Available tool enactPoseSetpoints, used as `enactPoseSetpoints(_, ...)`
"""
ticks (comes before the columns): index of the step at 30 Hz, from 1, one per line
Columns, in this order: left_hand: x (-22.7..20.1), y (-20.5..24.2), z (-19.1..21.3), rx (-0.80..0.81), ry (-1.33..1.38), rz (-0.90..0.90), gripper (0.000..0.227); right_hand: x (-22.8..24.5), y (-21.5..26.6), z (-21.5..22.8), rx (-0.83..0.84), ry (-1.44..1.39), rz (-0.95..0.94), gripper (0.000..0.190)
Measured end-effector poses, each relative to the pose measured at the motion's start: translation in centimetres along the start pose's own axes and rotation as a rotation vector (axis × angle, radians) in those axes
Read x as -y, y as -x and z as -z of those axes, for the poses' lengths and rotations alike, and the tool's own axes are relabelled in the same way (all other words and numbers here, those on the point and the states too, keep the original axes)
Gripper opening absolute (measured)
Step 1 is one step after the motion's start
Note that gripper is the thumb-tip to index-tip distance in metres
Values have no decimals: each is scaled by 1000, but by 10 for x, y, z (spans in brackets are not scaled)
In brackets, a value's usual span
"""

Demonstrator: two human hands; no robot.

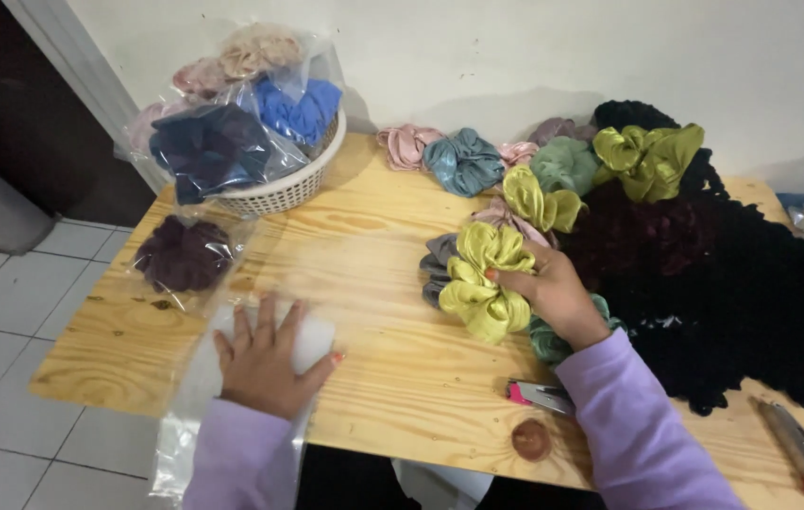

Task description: The person trims loose threads from fabric hair ties using shears and packs them into clear plastic bags.

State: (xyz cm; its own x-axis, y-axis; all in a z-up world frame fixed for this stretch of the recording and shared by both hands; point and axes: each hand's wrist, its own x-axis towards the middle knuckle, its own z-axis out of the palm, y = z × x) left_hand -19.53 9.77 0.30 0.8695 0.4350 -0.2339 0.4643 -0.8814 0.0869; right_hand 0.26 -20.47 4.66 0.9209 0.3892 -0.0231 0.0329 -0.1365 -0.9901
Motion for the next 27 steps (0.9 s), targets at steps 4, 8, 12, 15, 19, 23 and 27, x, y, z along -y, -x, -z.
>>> enactPoseSetpoints(4, -11, -14, 5, -25, 57, -46, 98, 9, 14, -5, 215, 138, 149, 26)
enactPoseSetpoints(8, -9, -29, -13, -78, 98, -73, 100, 54, 45, -60, 795, 245, 693, 32)
enactPoseSetpoints(12, 10, -46, -32, -168, 208, -146, 95, 50, 79, -111, 974, 653, 686, 48)
enactPoseSetpoints(15, 32, -75, -62, -232, 402, -123, 66, 41, 87, -146, 1041, 798, 824, 48)
enactPoseSetpoints(19, 41, -68, -50, -158, 1019, -184, 95, 49, 78, -173, 1013, 923, 638, 60)
enactPoseSetpoints(23, 34, -45, -30, -185, 1180, -210, 97, 34, 58, -193, 990, 951, 483, 73)
enactPoseSetpoints(27, 34, -43, -29, -164, 1118, -240, 119, 53, 64, -197, 1021, 1004, 380, 73)
